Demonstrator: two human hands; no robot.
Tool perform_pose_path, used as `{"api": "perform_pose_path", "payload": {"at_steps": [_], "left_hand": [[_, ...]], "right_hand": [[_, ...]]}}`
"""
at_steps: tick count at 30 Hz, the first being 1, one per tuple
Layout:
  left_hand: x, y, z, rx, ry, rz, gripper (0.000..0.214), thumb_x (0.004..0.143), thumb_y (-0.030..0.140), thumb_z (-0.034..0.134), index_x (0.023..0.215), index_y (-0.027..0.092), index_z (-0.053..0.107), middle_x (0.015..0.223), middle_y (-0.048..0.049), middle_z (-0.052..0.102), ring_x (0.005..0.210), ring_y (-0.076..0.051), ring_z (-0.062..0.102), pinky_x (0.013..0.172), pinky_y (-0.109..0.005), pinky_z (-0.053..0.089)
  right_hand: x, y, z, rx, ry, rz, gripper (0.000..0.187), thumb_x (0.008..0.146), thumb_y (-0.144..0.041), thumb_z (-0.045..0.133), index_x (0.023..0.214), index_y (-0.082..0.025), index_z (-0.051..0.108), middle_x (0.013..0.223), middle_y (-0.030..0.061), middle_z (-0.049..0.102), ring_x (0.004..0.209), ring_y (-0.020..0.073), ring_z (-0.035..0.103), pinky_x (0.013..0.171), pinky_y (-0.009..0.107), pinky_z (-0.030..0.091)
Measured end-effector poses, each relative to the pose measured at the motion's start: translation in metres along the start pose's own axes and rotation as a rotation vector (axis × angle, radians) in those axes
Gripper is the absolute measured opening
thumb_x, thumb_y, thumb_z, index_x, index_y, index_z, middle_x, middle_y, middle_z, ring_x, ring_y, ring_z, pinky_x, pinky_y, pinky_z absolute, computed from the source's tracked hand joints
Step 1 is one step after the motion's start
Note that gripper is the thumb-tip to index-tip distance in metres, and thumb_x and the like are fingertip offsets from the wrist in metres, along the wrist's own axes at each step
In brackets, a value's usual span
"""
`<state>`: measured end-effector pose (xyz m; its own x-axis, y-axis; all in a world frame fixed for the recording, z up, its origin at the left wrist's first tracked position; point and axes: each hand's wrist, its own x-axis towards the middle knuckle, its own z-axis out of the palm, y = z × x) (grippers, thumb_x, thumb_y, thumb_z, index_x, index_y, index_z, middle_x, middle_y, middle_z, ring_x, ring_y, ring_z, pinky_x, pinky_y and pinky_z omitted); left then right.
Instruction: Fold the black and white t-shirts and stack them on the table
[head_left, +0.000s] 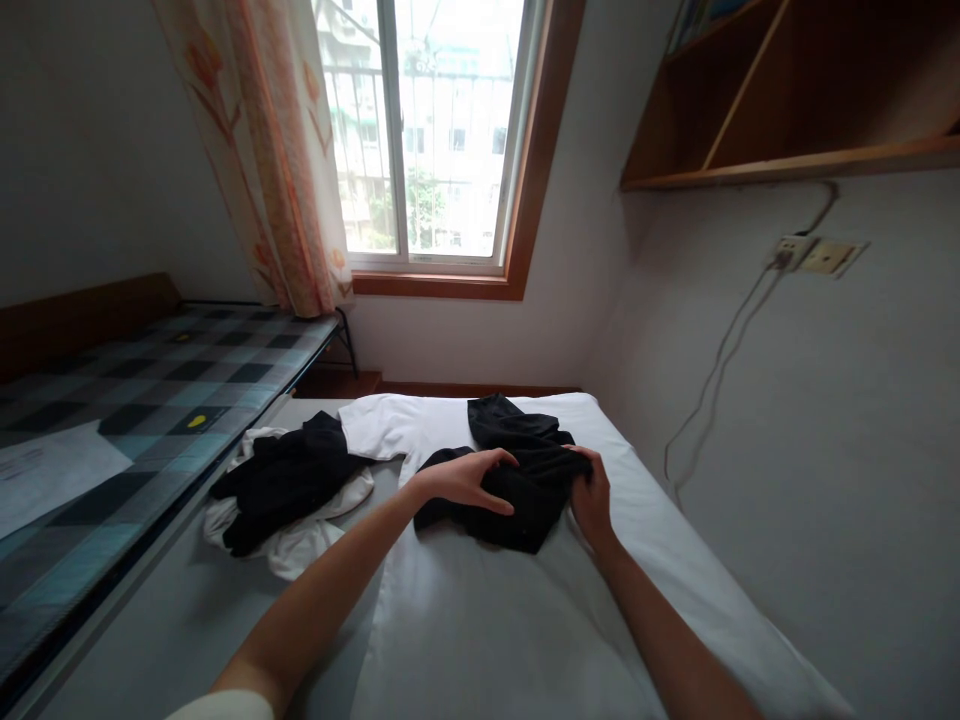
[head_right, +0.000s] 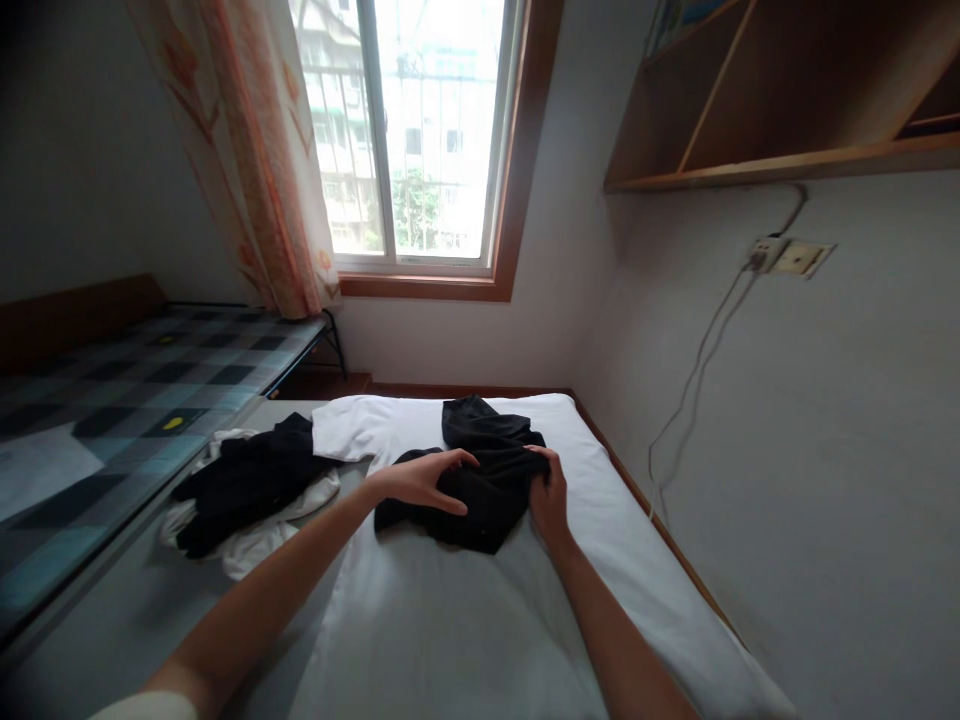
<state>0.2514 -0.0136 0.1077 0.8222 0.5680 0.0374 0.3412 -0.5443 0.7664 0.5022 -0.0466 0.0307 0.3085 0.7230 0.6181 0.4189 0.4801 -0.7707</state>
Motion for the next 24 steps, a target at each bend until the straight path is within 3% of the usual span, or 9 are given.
{"api": "perform_pose_path", "payload": {"at_steps": [4,6,9,11,14,17,19,21,24], "left_hand": [[0.005,-0.01,0.022,0.147,0.01,0.006,0.093,0.064,0.041,0.079,0.143,0.017,0.037,0.136,-0.0162,0.048,0.126,-0.032,0.045,0.102,-0.038,0.038],[0.008,-0.012,0.028,0.213,0.007,0.022,0.077,0.067,0.034,0.077,0.135,0.016,0.047,0.128,-0.0151,0.055,0.119,-0.031,0.052,0.098,-0.037,0.042],[0.011,-0.008,0.028,0.305,0.041,0.002,0.032,0.075,0.019,0.062,0.107,0.019,0.066,0.102,-0.0089,0.067,0.097,-0.026,0.063,0.085,-0.033,0.047],[0.011,-0.004,0.019,0.319,0.108,-0.043,0.027,0.077,0.012,0.051,0.095,0.021,0.069,0.089,-0.0057,0.069,0.086,-0.023,0.064,0.077,-0.03,0.046],[0.006,0.0,-0.003,0.258,0.227,-0.104,0.029,0.077,0.013,0.049,0.095,0.02,0.07,0.081,-0.0034,0.069,0.075,-0.019,0.063,0.068,-0.026,0.045],[-0.005,0.0,-0.03,0.137,0.218,-0.121,0.023,0.082,0.031,0.055,0.091,0.017,0.071,0.078,-0.0033,0.07,0.07,-0.016,0.061,0.063,-0.024,0.045],[-0.012,-0.002,-0.042,0.068,0.162,-0.112,0.035,0.084,0.047,0.054,0.088,0.016,0.072,0.08,-0.0037,0.071,0.07,-0.016,0.062,0.063,-0.024,0.045],[-0.014,-0.006,-0.046,0.052,0.17,-0.106,0.044,0.086,0.054,0.05,0.088,0.016,0.072,0.082,-0.004,0.071,0.071,-0.016,0.063,0.064,-0.024,0.046],[-0.007,-0.017,-0.039,0.073,0.282,-0.073,0.043,0.089,0.052,0.047,0.096,0.017,0.07,0.09,-0.0053,0.072,0.077,-0.017,0.065,0.07,-0.025,0.049]], "right_hand": [[0.009,0.01,-0.009,-0.004,0.244,0.157,0.024,0.083,-0.038,0.051,0.094,-0.019,0.061,0.093,0.0035,0.065,0.09,0.02,0.058,0.085,0.039,0.047],[0.013,0.018,-0.014,0.059,0.358,0.257,0.026,0.081,-0.042,0.054,0.089,-0.018,0.06,0.087,0.0013,0.064,0.082,0.0177,0.057,0.078,0.035,0.047],[0.02,0.028,-0.021,0.128,0.483,0.353,0.03,0.079,-0.047,0.055,0.084,-0.018,0.058,0.082,-0.0009,0.062,0.074,0.0149,0.055,0.069,0.031,0.047],[0.024,0.031,-0.025,0.14,0.485,0.366,0.032,0.079,-0.05,0.053,0.083,-0.018,0.057,0.081,-0.001,0.062,0.073,0.0148,0.055,0.066,0.029,0.047],[0.025,0.029,-0.026,0.101,0.445,0.405,0.034,0.081,-0.051,0.048,0.08,-0.018,0.057,0.073,-0.0015,0.059,0.068,0.0147,0.054,0.062,0.029,0.045],[0.02,0.024,-0.022,-0.032,0.402,0.4,0.035,0.081,-0.05,0.046,0.074,-0.018,0.057,0.068,-0.0002,0.058,0.065,0.016,0.053,0.064,0.032,0.045],[0.017,0.022,-0.019,-0.111,0.356,0.341,0.037,0.081,-0.051,0.045,0.073,-0.017,0.058,0.071,0.003,0.06,0.071,0.019,0.055,0.07,0.037,0.046],[0.016,0.02,-0.019,-0.161,0.308,0.286,0.039,0.082,-0.051,0.044,0.073,-0.017,0.06,0.075,0.0061,0.063,0.077,0.0221,0.056,0.076,0.042,0.047],[0.02,0.009,-0.024,-0.218,0.224,0.241,0.039,0.084,-0.05,0.043,0.076,-0.018,0.063,0.077,0.0075,0.065,0.078,0.0239,0.057,0.08,0.046,0.047]]}}
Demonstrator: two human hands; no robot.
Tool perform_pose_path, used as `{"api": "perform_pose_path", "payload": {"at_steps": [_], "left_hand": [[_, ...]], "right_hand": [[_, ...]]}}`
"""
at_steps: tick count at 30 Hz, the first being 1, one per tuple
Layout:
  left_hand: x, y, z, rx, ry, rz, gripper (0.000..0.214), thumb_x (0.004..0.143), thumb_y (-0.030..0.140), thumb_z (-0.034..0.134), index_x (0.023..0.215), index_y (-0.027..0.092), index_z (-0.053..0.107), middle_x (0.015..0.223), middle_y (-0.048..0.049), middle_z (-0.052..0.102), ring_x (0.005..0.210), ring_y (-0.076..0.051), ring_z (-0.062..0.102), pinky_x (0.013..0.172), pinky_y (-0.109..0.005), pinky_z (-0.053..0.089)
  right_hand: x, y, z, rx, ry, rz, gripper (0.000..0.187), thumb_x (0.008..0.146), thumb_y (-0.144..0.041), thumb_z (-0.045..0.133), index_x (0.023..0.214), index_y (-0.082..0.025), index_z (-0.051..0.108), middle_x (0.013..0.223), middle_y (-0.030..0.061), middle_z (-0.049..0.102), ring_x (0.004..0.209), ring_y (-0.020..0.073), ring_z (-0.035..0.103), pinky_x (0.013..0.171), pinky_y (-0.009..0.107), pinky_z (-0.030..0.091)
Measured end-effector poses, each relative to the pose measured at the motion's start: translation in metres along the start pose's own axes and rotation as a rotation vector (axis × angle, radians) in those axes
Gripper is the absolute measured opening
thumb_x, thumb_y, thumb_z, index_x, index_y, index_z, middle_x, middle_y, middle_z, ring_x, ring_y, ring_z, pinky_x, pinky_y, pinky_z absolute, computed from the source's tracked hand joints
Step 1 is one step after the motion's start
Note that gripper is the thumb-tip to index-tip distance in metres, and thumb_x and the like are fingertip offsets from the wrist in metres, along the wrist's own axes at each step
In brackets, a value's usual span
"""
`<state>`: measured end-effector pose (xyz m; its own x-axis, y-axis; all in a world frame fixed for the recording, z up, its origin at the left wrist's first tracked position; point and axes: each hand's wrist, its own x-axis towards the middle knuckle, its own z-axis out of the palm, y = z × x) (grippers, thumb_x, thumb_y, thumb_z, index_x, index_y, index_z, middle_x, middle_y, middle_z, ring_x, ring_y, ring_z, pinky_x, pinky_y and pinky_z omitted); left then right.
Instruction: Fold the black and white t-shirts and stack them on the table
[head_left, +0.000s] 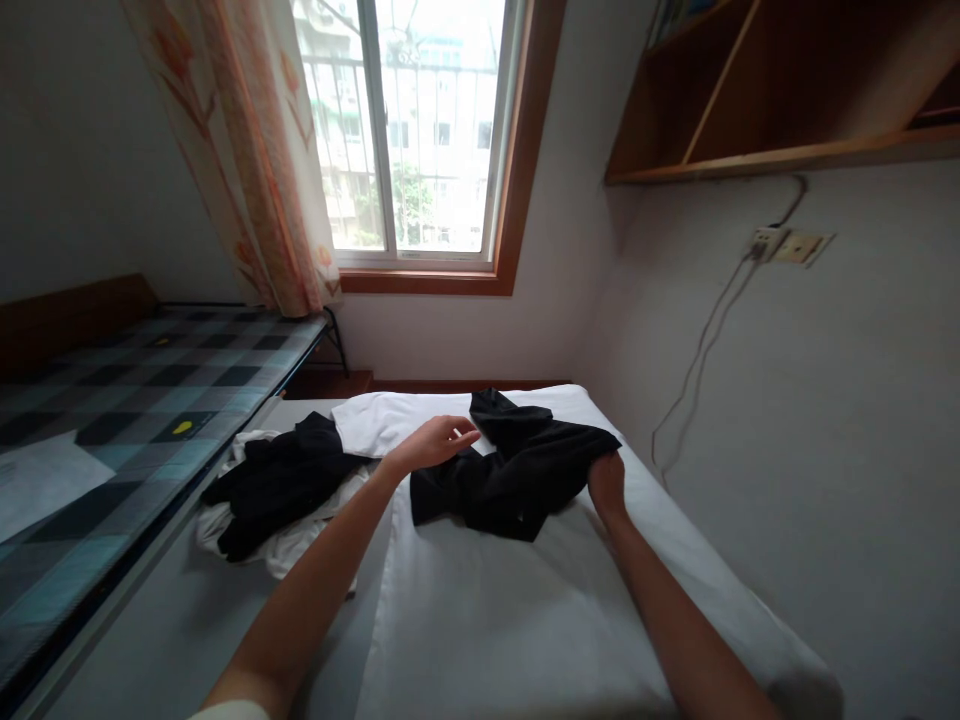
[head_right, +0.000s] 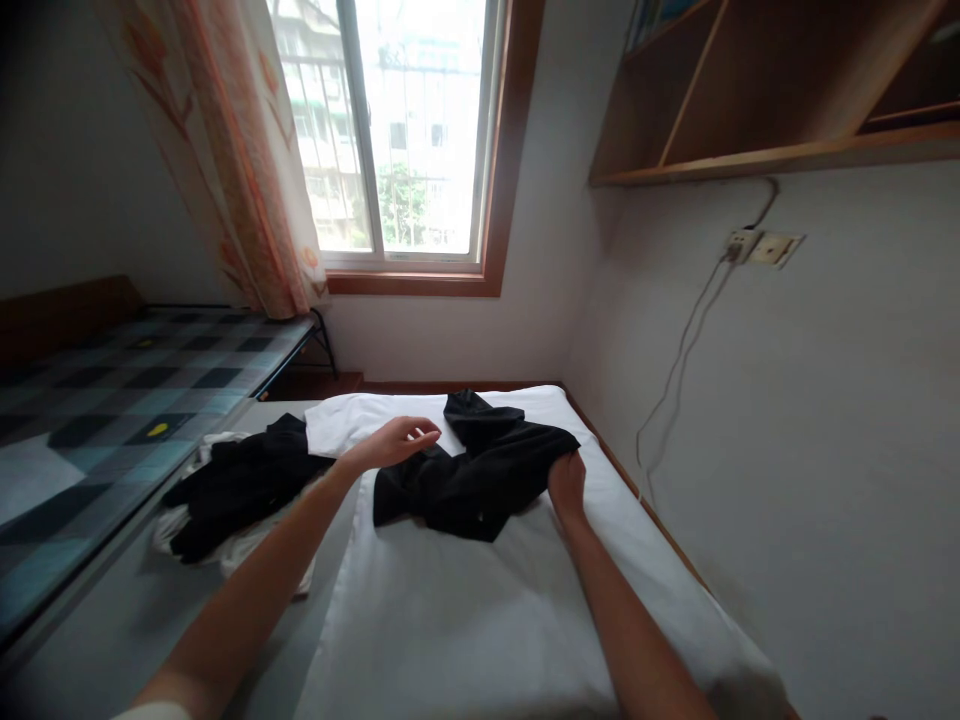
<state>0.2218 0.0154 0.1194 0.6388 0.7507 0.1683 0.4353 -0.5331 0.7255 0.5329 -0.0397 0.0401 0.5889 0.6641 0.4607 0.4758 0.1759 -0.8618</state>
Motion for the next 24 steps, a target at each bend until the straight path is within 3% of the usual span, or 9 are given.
{"api": "perform_pose_path", "payload": {"at_steps": [3,7,9,12,18,22,24], "left_hand": [[0.01,-0.011,0.014,-0.009,0.1,0.011,0.037,0.091,0.044,0.048,0.111,0.018,0.065,0.104,-0.0075,0.07,0.086,-0.019,0.065,0.077,-0.028,0.05],[0.019,-0.022,0.022,0.008,0.211,-0.038,0.033,0.093,0.036,0.043,0.112,0.019,0.064,0.111,-0.0086,0.068,0.101,-0.02,0.062,0.091,-0.033,0.048],[0.021,-0.028,0.025,0.004,0.245,-0.052,0.031,0.093,0.03,0.042,0.111,0.019,0.064,0.114,-0.0086,0.067,0.104,-0.02,0.061,0.096,-0.034,0.046],[0.021,-0.038,0.03,0.007,0.235,-0.052,0.031,0.091,0.022,0.042,0.113,0.02,0.064,0.116,-0.0075,0.066,0.109,-0.019,0.06,0.1,-0.035,0.045],[0.018,-0.057,0.042,0.11,0.118,-0.013,0.049,0.082,0.004,0.041,0.127,0.018,0.058,0.117,-0.0091,0.061,0.107,-0.019,0.059,0.099,-0.033,0.045],[0.011,-0.055,0.045,0.227,0.002,0.072,0.073,0.075,-0.003,0.041,0.14,0.031,0.047,0.125,-0.0064,0.049,0.093,-0.014,0.061,0.093,-0.03,0.048],[0.008,-0.049,0.044,0.253,-0.053,0.142,0.077,0.071,-0.005,0.043,0.136,0.035,0.051,0.127,-0.0044,0.046,0.097,-0.014,0.058,0.095,-0.029,0.046]], "right_hand": [[-0.005,-0.025,-0.009,0.017,-0.159,-0.135,0.035,0.088,-0.039,0.04,0.094,-0.018,0.067,0.087,0.0075,0.067,0.088,0.0243,0.06,0.088,0.045,0.047],[-0.039,-0.065,-0.007,0.04,-0.608,-0.436,0.043,0.083,-0.015,0.042,0.12,-0.024,0.062,0.113,0.007,0.064,0.105,0.0211,0.059,0.094,0.039,0.047],[-0.061,-0.078,0.0,-0.003,-0.843,-0.555,0.047,0.077,-0.007,0.048,0.116,-0.026,0.066,0.122,0.0073,0.06,0.111,0.0212,0.057,0.097,0.038,0.046],[-0.087,-0.086,0.011,-0.082,-1.069,-0.66,0.043,0.07,-0.003,0.056,0.101,-0.028,0.073,0.124,0.0057,0.06,0.114,0.0225,0.056,0.099,0.04,0.044],[-0.098,-0.094,0.009,-0.085,-1.25,-0.658,0.035,0.069,-0.006,0.062,0.094,-0.025,0.074,0.116,0.0047,0.065,0.108,0.0215,0.06,0.098,0.04,0.042],[-0.093,-0.104,-0.008,-0.047,-1.271,-0.618,0.029,0.073,-0.01,0.062,0.094,-0.025,0.074,0.113,0.0054,0.066,0.103,0.0212,0.061,0.095,0.04,0.046],[-0.092,-0.108,-0.016,0.007,-1.285,-0.57,0.028,0.078,-0.015,0.061,0.101,-0.025,0.072,0.115,0.0065,0.065,0.104,0.021,0.061,0.094,0.038,0.047]]}}
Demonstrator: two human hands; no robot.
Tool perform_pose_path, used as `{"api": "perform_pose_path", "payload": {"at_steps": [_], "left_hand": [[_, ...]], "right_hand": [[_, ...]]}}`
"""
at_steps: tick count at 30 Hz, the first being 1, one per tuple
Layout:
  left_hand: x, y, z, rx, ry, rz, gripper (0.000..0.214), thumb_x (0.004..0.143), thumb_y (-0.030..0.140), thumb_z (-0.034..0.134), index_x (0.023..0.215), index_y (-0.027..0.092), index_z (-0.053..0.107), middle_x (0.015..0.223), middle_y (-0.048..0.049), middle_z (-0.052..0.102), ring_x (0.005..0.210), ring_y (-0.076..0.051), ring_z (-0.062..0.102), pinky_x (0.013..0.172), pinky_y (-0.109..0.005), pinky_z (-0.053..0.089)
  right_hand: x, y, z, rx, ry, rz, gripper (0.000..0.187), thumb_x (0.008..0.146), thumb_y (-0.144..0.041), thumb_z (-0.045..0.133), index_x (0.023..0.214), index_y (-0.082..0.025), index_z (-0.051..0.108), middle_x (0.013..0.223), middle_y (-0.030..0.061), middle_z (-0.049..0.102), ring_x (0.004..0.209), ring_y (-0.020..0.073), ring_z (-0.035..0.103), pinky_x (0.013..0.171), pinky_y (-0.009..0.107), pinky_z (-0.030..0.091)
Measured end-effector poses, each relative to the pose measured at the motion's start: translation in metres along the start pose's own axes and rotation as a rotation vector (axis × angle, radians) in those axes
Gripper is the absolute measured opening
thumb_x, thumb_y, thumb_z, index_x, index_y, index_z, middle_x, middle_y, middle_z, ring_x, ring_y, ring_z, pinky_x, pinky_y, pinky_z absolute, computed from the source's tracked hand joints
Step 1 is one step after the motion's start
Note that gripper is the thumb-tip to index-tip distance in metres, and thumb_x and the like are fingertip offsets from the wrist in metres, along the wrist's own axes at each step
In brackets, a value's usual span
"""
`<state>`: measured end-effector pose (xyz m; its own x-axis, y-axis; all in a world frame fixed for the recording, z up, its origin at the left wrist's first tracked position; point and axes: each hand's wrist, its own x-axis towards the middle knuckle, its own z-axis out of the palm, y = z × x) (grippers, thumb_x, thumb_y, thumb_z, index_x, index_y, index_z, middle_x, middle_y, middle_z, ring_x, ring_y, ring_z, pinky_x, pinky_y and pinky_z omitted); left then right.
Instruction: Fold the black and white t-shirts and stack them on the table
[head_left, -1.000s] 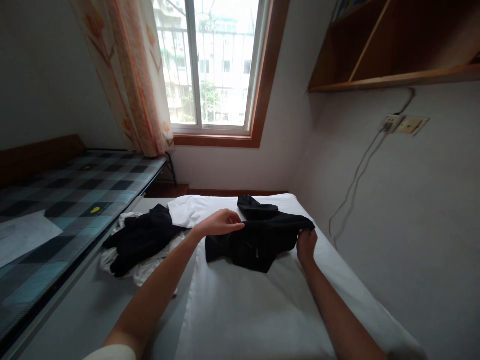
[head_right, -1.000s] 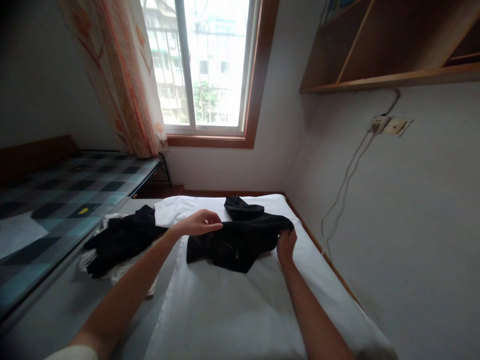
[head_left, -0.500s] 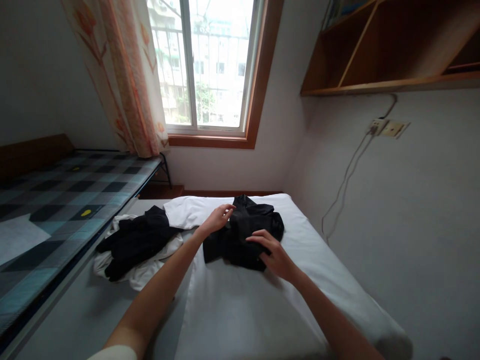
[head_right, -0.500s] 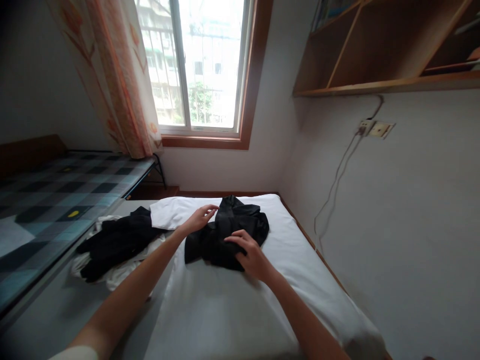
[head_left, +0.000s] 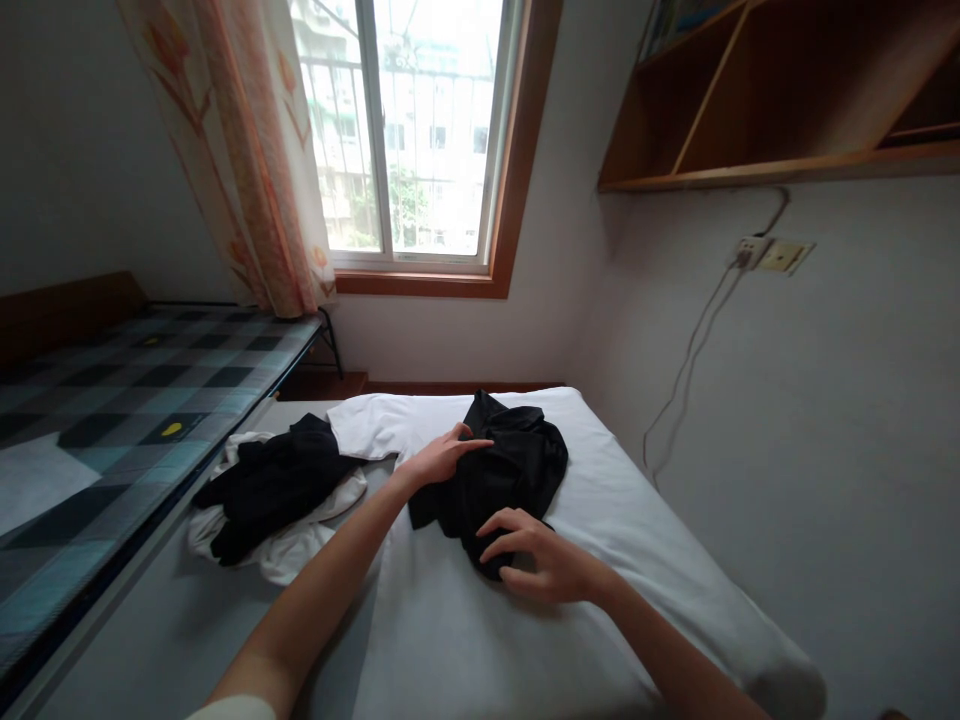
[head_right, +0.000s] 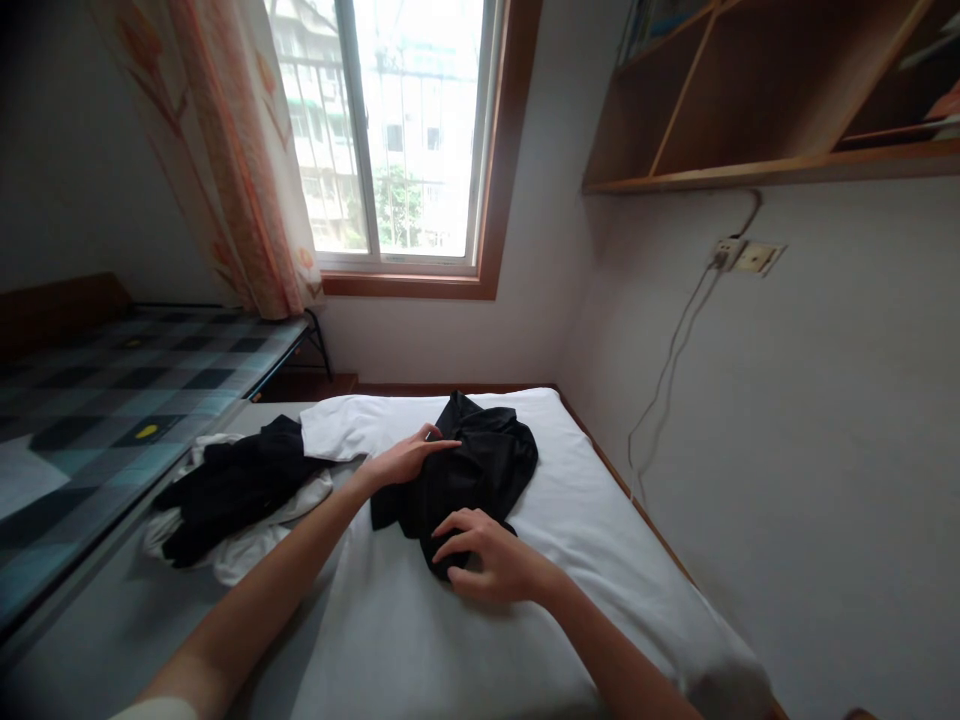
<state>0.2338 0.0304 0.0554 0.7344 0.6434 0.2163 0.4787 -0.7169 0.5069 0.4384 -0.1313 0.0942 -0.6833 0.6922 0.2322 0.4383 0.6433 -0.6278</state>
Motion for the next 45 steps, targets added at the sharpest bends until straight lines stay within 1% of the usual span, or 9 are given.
{"api": "perform_pose_path", "payload": {"at_steps": [6,11,18,24,29,34,37,42,45], "left_hand": [[0.007,0.022,-0.008,-0.041,0.06,-0.103,0.026,0.085,0.021,0.048,0.099,0.021,0.071,0.103,-0.0049,0.053,0.087,-0.016,0.057,0.092,-0.03,0.046],[0.005,0.037,-0.015,-0.026,0.036,-0.235,0.041,0.082,0.056,0.055,0.094,0.018,0.063,0.083,-0.0048,0.059,0.079,-0.022,0.058,0.077,-0.033,0.047],[-0.012,0.086,-0.018,0.13,0.08,-0.203,0.044,0.078,0.056,0.062,0.107,0.025,0.056,0.093,-0.0066,0.063,0.09,-0.027,0.062,0.079,-0.034,0.045],[-0.036,0.099,0.007,0.221,-0.079,-0.449,0.054,0.072,0.041,0.069,0.117,0.018,0.05,0.091,-0.0149,0.069,0.086,-0.035,0.067,0.071,-0.037,0.046],[-0.058,0.064,-0.019,0.045,0.042,-0.393,0.045,0.072,0.017,0.058,0.117,0.02,0.053,0.088,-0.0071,0.069,0.082,-0.025,0.067,0.071,-0.031,0.047],[-0.058,0.024,-0.083,-0.353,0.455,-0.453,0.032,0.072,0.028,0.062,0.102,0.017,0.064,0.076,-0.0038,0.068,0.075,-0.021,0.064,0.07,-0.03,0.05],[-0.047,0.016,-0.104,-0.487,0.545,-0.473,0.033,0.071,0.037,0.065,0.096,0.015,0.066,0.071,-0.003,0.067,0.072,-0.02,0.063,0.068,-0.03,0.051],[-0.034,0.025,-0.102,-0.68,0.475,-0.472,0.042,0.074,0.05,0.062,0.097,0.015,0.066,0.08,-0.0035,0.069,0.076,-0.018,0.063,0.069,-0.028,0.05],[-0.041,0.032,-0.101,-0.681,0.159,-0.447,0.048,0.073,0.057,0.062,0.095,0.016,0.068,0.086,-0.0043,0.071,0.079,-0.02,0.064,0.07,-0.028,0.049]], "right_hand": [[0.002,0.01,-0.013,0.127,0.204,0.002,0.026,0.091,-0.023,0.051,0.113,-0.021,0.066,0.108,0.0079,0.067,0.1,0.0195,0.063,0.089,0.034,0.051],[0.042,0.056,-0.045,-0.071,0.516,0.029,0.026,0.093,-0.019,0.044,0.1,-0.021,0.069,0.096,0.0065,0.066,0.093,0.0189,0.062,0.084,0.035,0.051],[0.112,0.142,-0.071,-0.467,0.353,0.172,0.051,0.08,-0.001,0.042,0.115,-0.027,0.069,0.11,0.0087,0.06,0.1,0.0194,0.057,0.093,0.04,0.046],[0.143,0.171,-0.06,-0.449,0.281,0.178,0.025,0.088,-0.026,0.052,0.098,-0.025,0.075,0.113,0.0082,0.06,0.1,0.0206,0.055,0.092,0.042,0.043],[0.147,0.162,-0.087,-0.434,0.418,0.226,0.019,0.077,-0.036,0.062,0.086,-0.023,0.073,0.101,0.0093,0.067,0.101,0.0251,0.056,0.095,0.044,0.041],[0.134,0.132,-0.146,-0.262,0.529,0.324,0.033,0.082,-0.046,0.044,0.082,-0.017,0.062,0.075,0.0034,0.062,0.069,0.0176,0.053,0.066,0.03,0.044],[0.123,0.101,-0.172,-0.225,0.53,0.287,0.036,0.082,-0.052,0.042,0.079,-0.018,0.056,0.069,0.0005,0.057,0.065,0.0149,0.049,0.061,0.027,0.04],[0.098,0.048,-0.197,-0.231,0.284,0.343,0.046,0.076,-0.062,0.053,0.076,-0.017,0.06,0.068,0.0003,0.058,0.066,0.0146,0.051,0.059,0.026,0.039],[0.073,0.029,-0.198,-0.149,-0.086,0.492,0.048,0.064,-0.062,0.068,0.082,-0.017,0.067,0.072,0.0012,0.064,0.068,0.0168,0.057,0.059,0.026,0.042]]}}
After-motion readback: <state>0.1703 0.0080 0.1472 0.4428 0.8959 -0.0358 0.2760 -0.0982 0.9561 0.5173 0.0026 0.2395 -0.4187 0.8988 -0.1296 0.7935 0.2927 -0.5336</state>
